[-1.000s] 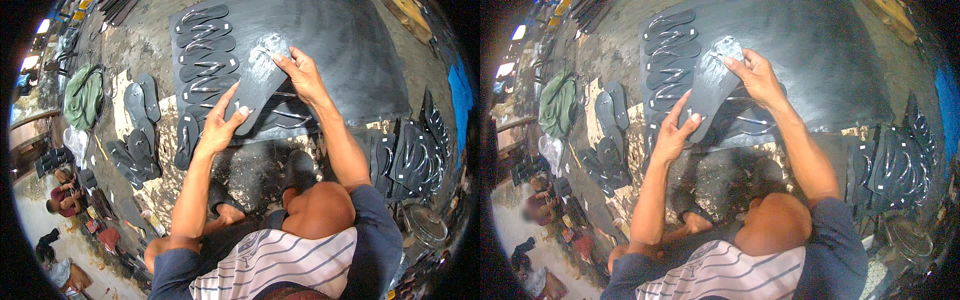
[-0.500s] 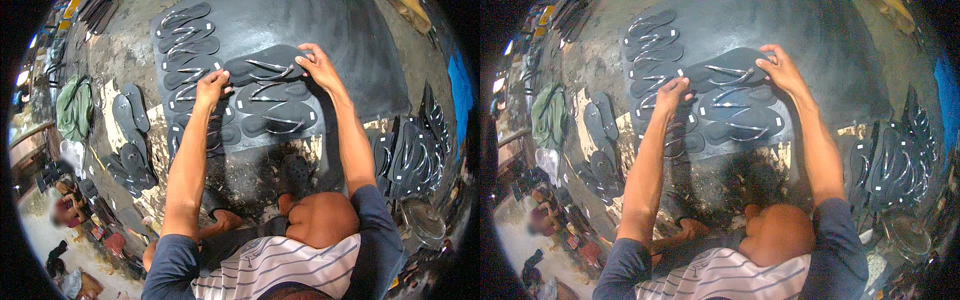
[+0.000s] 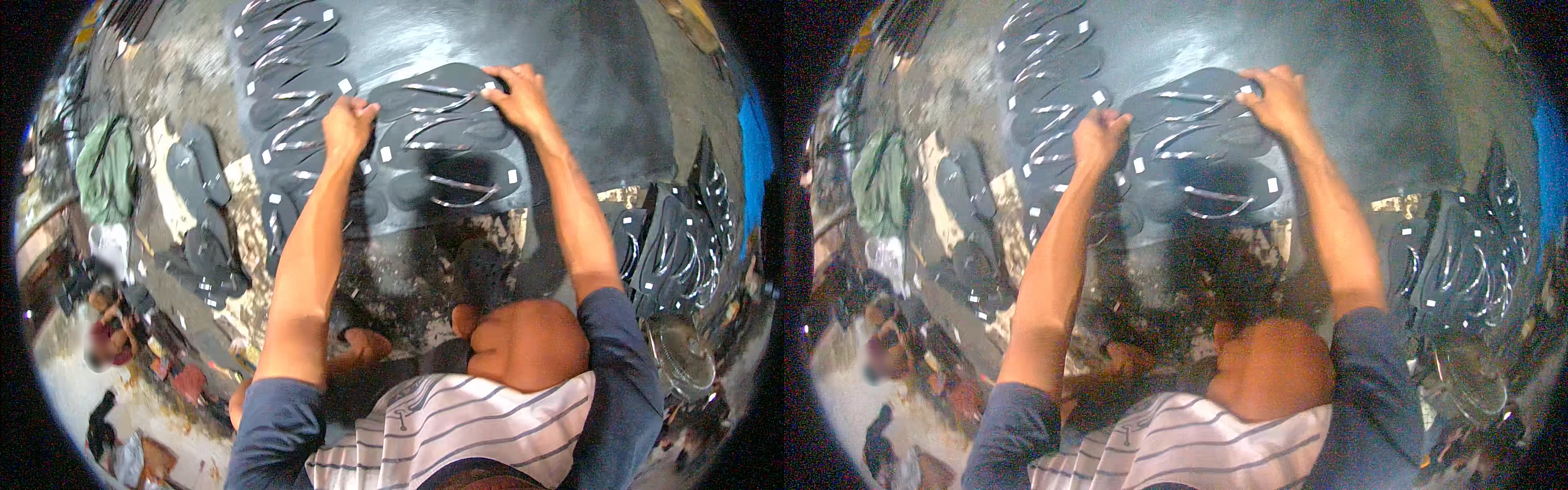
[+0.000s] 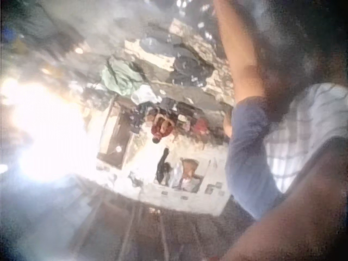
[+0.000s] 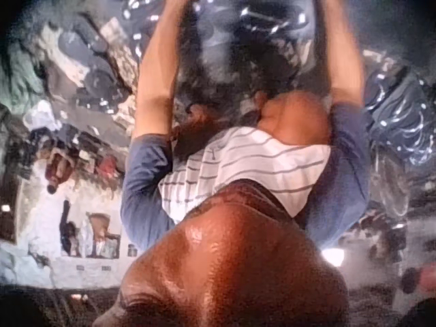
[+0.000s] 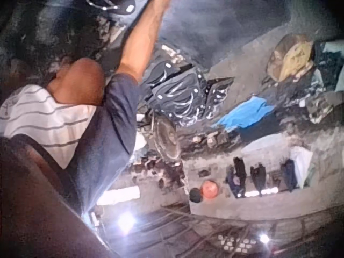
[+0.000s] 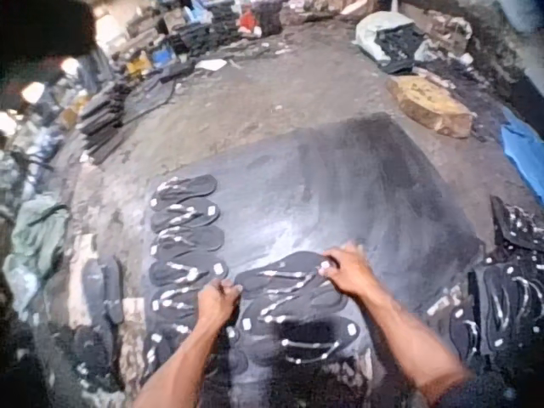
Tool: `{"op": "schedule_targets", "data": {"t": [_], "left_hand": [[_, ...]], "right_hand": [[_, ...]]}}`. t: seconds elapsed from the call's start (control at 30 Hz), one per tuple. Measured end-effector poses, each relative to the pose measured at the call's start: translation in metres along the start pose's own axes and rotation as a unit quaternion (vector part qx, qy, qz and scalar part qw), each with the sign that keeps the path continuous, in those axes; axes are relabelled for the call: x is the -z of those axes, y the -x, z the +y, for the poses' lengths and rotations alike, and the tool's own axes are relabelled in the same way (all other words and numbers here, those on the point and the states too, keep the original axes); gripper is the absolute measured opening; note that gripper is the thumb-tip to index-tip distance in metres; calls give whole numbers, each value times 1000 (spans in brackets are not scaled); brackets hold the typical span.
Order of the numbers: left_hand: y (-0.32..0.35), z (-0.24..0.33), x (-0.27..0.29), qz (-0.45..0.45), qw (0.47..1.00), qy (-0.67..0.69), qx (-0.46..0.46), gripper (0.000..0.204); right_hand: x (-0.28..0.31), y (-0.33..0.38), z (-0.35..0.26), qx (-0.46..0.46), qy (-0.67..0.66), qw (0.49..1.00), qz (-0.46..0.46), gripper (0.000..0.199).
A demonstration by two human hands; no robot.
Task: The person sits on the floor and arranges black flip-flops in neat rows on a large black mat. They pick up flip-flops from a pile, place them on the mat, and adjust their positions to form organized lines.
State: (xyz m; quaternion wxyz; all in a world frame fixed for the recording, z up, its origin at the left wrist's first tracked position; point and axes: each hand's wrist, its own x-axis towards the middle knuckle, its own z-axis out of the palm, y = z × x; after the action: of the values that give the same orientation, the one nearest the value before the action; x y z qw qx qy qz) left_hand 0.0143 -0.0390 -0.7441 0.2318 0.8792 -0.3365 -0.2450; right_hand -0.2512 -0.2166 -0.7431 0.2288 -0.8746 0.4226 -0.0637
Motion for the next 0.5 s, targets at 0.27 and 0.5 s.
{"op": "schedule_targets", "data": {"t": [0.27,0.5], "left_hand": [[82,-59,98,188,968,-96,-138,44],[147,-143,193,197,980,5,15,26]], "right_hand": [[-13,44,45,-136,-294,940,104,41],[-3,34,-46,-85,-365,899,227,30]]}}
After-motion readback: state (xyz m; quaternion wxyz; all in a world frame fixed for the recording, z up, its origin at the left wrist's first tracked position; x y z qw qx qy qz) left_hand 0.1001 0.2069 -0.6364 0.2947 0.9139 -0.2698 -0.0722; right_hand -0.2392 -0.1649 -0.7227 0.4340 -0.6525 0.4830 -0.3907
